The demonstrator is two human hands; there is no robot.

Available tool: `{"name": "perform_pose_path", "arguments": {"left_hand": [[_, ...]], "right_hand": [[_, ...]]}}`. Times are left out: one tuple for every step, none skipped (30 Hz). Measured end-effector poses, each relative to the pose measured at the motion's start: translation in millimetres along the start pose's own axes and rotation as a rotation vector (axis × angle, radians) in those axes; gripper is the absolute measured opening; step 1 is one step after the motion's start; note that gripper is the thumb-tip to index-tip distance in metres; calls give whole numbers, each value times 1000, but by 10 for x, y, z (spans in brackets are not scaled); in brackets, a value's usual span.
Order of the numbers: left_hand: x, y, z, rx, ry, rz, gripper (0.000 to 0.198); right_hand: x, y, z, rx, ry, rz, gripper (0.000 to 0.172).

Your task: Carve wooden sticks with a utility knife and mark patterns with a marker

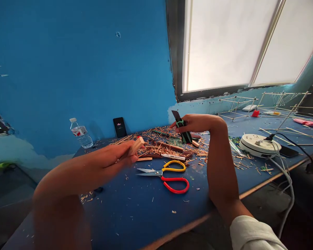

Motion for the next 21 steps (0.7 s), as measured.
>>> {"name": "perform_pose_path", "arguments": {"left_hand": [[-2, -2, -3, -28, -53, 17, 61], [1, -2, -5, -55, -96, 31, 63], [6, 1, -6, -72, -120, 37, 64], [12, 4, -5, -73, -117, 39, 65], [18, 7, -4, -68, -112, 36, 65], [25, 7, -5, -61, -109, 33, 65], [31, 2, -7, -55, -112, 33, 65], [35, -8, -9, -50, -114, 34, 63], [38, -22, -11, -49, -120, 39, 61], [39, -39, -13, -52, -127, 46, 60], [38, -54, -15, -57, -131, 51, 60], [34, -66, -15, -60, -128, 52, 60], [28, -72, -16, -59, -125, 46, 62], [21, -72, -17, -49, -125, 36, 64], [12, -67, -17, -33, -116, 30, 65], [3, -58, -17, -19, -101, 27, 64], [-4, -49, -18, -15, -91, 24, 62], [-10, -42, -19, -17, -93, 20, 60], [-15, -38, -22, -23, -108, 11, 55], [-19, -38, -25, -26, -134, -9, 50], [-25, -41, -26, -11, -130, -39, 45]], "right_hand": [[8, -28, -10, 0, 0, 0, 49], [13, -51, -18, 0, 0, 0, 48], [16, -69, -25, -2, 0, 0, 48], [16, -81, -31, -6, -1, 2, 48], [15, -87, -36, -11, -2, 2, 48], [13, -87, -40, -17, -4, 3, 49], [10, -83, -45, -23, -6, 3, 49], [7, -76, -48, -30, -9, 4, 49], [5, -66, -51, -37, -12, 5, 49], [3, -55, -52, -45, -15, 5, 49], [2, -43, -51, -55, -15, 3, 49], [-1, -28, -47, -66, -15, 0, 50], [-5, -11, -40, -79, -15, -5, 50], [-13, 11, -31, -92, -15, -10, 51], [-26, 39, -20, -108, -17, -14, 51], [-48, 75, -9, -124, -22, -18, 51], [-78, 120, 0, -141, -29, -22, 50], [-119, 175, 3, -159, -40, -28, 49], [-171, 242, -4, -176, -53, -37, 46], [-232, 321, -23, -195, -70, -50, 43], [-300, 410, -58, -216, -87, -69, 39]]}}
Point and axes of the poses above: each hand's wrist, its own x-axis away from the middle knuckle, its own z-axis out of the back of the hand, y = z × x, the point moved 1 cm from there along -x, towards the middle knuckle, and after that the axes turned 9 degrees about y, right-handed, at the moved point
